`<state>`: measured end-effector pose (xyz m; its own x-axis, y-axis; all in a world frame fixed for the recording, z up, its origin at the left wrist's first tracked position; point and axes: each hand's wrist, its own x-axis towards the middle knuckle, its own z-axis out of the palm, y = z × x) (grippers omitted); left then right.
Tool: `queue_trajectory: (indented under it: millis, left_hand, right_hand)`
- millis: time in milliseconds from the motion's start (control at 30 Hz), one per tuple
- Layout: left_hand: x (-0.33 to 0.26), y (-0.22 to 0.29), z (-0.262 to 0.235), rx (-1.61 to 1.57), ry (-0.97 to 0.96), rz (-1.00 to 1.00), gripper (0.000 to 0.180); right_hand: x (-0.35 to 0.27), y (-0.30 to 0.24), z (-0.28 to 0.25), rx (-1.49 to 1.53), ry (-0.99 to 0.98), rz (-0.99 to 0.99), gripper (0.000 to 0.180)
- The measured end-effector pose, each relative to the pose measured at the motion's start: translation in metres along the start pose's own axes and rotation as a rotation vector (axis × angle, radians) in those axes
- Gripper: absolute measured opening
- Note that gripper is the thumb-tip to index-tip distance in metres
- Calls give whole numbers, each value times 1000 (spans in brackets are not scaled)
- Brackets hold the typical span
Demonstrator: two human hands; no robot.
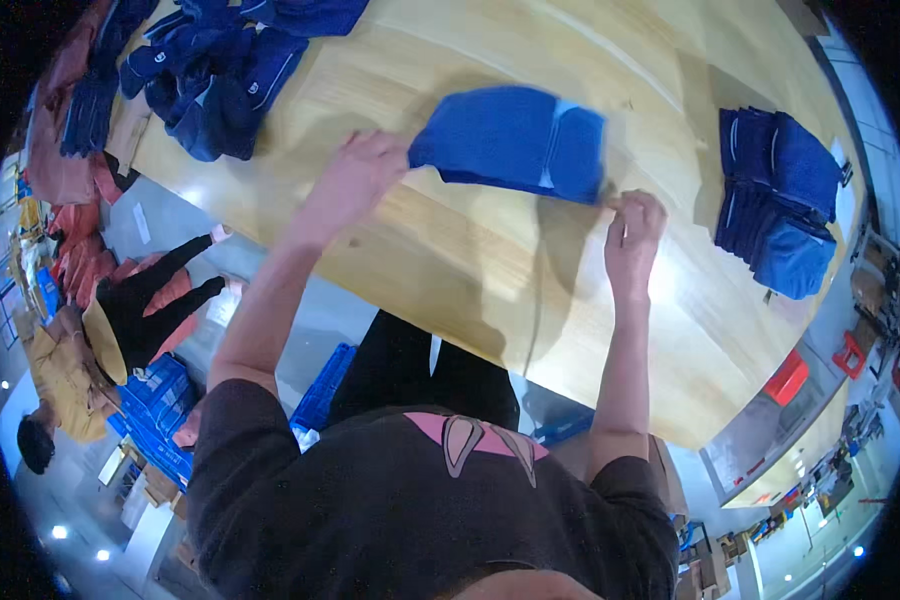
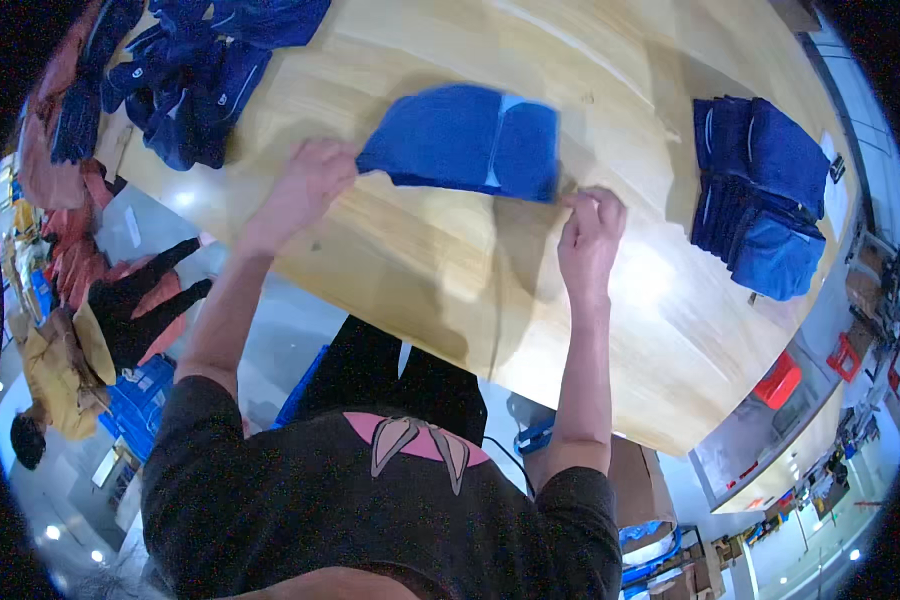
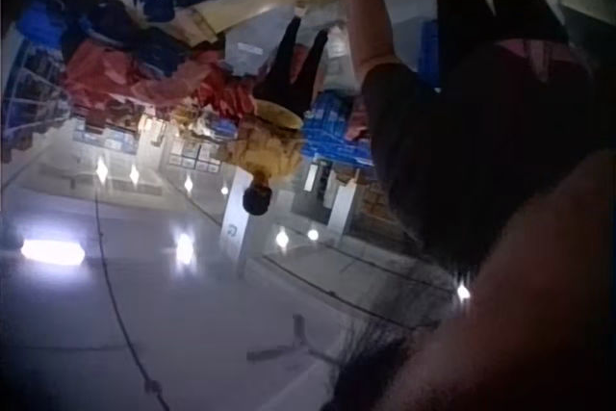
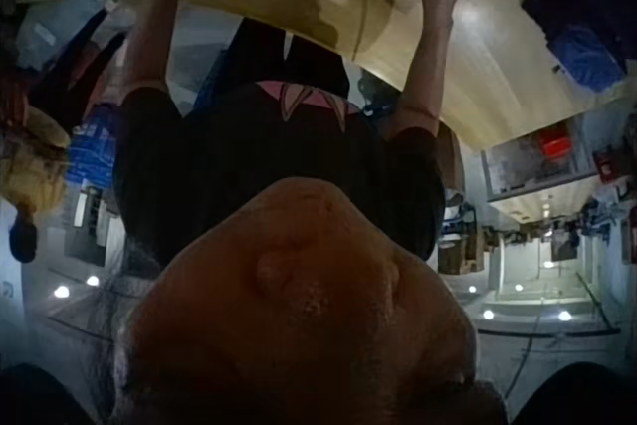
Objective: Folding blue fabric items on a wooden table in a factory setting.
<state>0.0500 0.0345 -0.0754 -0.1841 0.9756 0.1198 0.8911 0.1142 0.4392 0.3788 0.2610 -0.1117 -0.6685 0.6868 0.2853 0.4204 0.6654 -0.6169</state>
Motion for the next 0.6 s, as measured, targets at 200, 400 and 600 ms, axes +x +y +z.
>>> queue_trajectory:
  millis: [200,400,600]
  left_hand:
    - [-3,3,33,-75,5,-251,11]
    - [10,-4,71,-39,81,-260,23]
    - [-26,-28,74,-62,437,-479,32]
  right_hand:
    - [-14,10,18,173,-151,398,31]
    - [26,0,67,305,-111,607,39]
    - [47,-17,71,184,-196,639,50]
